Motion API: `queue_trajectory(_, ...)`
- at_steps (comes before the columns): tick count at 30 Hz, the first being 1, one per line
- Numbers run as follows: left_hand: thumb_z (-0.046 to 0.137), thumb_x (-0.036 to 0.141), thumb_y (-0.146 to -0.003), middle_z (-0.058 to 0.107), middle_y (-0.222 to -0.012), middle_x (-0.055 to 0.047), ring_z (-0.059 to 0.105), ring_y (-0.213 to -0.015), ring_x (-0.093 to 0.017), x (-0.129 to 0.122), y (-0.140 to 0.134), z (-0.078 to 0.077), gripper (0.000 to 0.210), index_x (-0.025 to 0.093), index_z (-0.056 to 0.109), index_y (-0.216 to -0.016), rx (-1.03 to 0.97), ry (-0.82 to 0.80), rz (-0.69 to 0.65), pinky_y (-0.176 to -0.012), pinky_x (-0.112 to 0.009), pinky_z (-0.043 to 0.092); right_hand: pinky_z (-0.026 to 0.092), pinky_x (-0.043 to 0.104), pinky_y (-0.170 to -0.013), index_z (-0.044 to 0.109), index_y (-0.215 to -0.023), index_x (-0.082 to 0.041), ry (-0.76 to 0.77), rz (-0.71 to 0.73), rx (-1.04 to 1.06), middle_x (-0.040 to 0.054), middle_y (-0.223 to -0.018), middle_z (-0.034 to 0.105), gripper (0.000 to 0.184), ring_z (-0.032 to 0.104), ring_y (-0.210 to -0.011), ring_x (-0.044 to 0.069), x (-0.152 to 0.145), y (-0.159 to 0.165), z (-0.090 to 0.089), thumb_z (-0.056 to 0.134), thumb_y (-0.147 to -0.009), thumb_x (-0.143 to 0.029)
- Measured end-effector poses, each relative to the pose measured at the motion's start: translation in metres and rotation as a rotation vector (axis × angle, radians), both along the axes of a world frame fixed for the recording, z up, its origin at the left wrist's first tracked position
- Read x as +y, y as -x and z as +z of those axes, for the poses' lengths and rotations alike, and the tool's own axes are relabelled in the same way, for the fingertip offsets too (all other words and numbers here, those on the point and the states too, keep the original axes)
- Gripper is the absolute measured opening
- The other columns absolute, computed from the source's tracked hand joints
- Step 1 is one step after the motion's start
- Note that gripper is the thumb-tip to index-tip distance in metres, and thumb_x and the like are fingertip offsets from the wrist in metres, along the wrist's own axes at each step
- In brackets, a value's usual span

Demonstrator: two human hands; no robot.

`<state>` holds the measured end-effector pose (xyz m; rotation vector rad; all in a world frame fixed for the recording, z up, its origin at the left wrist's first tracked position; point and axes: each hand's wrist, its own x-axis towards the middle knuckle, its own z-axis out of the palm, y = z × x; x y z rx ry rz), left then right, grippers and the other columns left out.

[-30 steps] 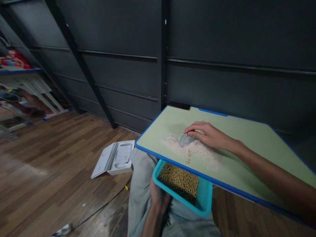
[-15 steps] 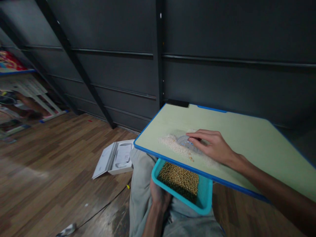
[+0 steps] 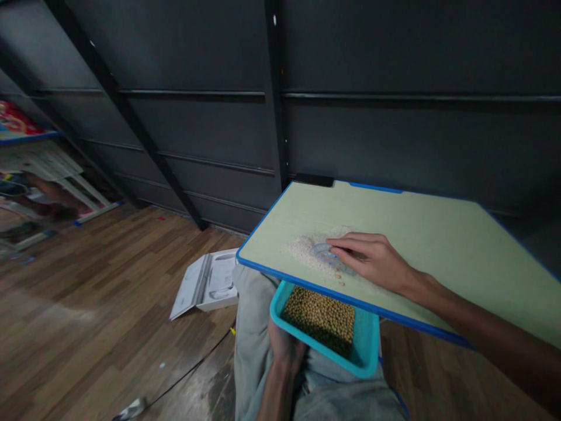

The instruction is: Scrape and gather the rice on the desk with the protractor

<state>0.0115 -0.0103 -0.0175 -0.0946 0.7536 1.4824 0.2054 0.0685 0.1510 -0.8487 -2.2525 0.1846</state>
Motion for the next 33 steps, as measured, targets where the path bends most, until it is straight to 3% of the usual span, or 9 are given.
queue_trajectory(9,0.060,0.029,-0.085,0.078,-0.104,-0.010,0.072,-0.105,-0.029,0.001,0.000,0.000,0.029,0.015,0.077,-0.103,-0.007,-0.002,0.000,-0.107,-0.045,0.048,0.057,0.034,-0.084,0.074,-0.119,-0.021,0.012,0.026,0.006,0.0038,-0.107,0.078,0.025,0.073,-0.092,0.018,-0.002,0.003,-0.002,0.062,-0.097,-0.022)
queue_trajectory(21,0.060,0.032,-0.084,0.077,-0.111,-0.013,0.067,-0.115,-0.032,0.001,-0.001,-0.005,0.037,0.013,0.075,-0.112,-0.008,-0.047,-0.003,-0.109,-0.046,0.045,0.057,0.034,-0.079,0.075,-0.116,-0.021,0.067,0.043,0.039,0.0046,-0.103,0.079,0.023,0.074,-0.087,0.018,-0.006,0.007,-0.001,0.064,-0.096,-0.021)
queue_trajectory(33,0.060,0.031,-0.085,0.075,-0.116,-0.012,0.063,-0.122,-0.032,0.000,-0.002,0.003,0.038,0.014,0.074,-0.115,-0.033,-0.062,-0.023,-0.111,-0.047,0.044,0.058,0.032,-0.081,0.075,-0.119,-0.024,0.113,0.080,0.050,0.0037,-0.105,0.079,0.026,0.074,-0.090,0.017,-0.011,0.011,-0.003,0.065,-0.095,-0.022)
